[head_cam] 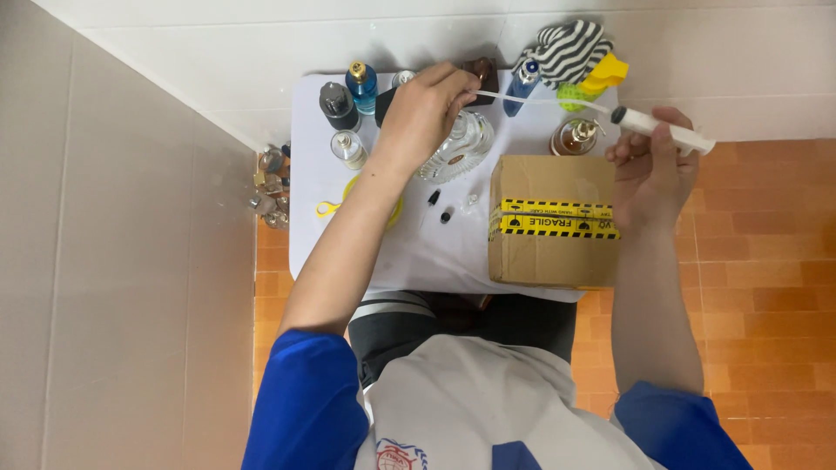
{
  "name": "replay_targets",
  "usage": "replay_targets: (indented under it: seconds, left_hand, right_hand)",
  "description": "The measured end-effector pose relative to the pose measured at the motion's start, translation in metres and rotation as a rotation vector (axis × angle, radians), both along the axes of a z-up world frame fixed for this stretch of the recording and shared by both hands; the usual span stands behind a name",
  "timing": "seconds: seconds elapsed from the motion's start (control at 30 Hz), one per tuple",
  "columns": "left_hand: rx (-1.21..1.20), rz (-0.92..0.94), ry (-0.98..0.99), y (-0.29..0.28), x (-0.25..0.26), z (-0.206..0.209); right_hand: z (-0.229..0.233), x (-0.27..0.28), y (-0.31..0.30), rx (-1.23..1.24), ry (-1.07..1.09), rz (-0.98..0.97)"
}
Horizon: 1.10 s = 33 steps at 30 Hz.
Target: Packing perfume bottles and accessories into a cardboard box for shipping
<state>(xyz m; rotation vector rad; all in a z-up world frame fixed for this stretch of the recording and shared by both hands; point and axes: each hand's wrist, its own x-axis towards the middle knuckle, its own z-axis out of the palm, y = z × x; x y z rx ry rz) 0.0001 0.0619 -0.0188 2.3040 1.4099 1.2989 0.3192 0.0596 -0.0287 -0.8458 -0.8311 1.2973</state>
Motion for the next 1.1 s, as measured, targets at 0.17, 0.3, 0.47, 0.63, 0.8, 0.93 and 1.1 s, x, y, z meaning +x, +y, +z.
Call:
replay_targets:
  seconds: [0.17,0.3,0.47,0.63,0.8,0.93,1.1]
  left_hand:
    - [0.004,0.014,0.012,-0.004,0.002,0.008]
    - [0.022,-0.037,-0.004,-0.003,0.003,0.010]
    - [-0.071,-0.024,-0.024,0.001,0.005,-0.013]
    - [-0.138,-0.045,-0.037,-0.001,0.006,-0.032]
    - [-0.087,0.067,0.177,0.004,0.002,-0.057]
    - [-0.204,0.110,0.237,-0.001,-0.001,-0.055]
    - [-0.191,0.140,0.188,-0.011,0.000,-0.047]
  right_hand:
    - [-0.008,0.008,0.001,0.008,-0.011,-0.010]
    - [-0.008,0.009,0.000,-0.005,0.008,-0.043]
    - [-0.019,0.008,0.002,-0.014,0.006,-0.032]
    - [-0.007,0.004,-0.001,-0.031,-0.020,-0.001]
    - [-0.025,0.020,0.018,0.075,-0.181,0.097]
    - [-0.009,0.015,0.019,0.124,-0.309,0.139]
    - [-0.017,0.010,0.034,0.389,-0.582,0.223]
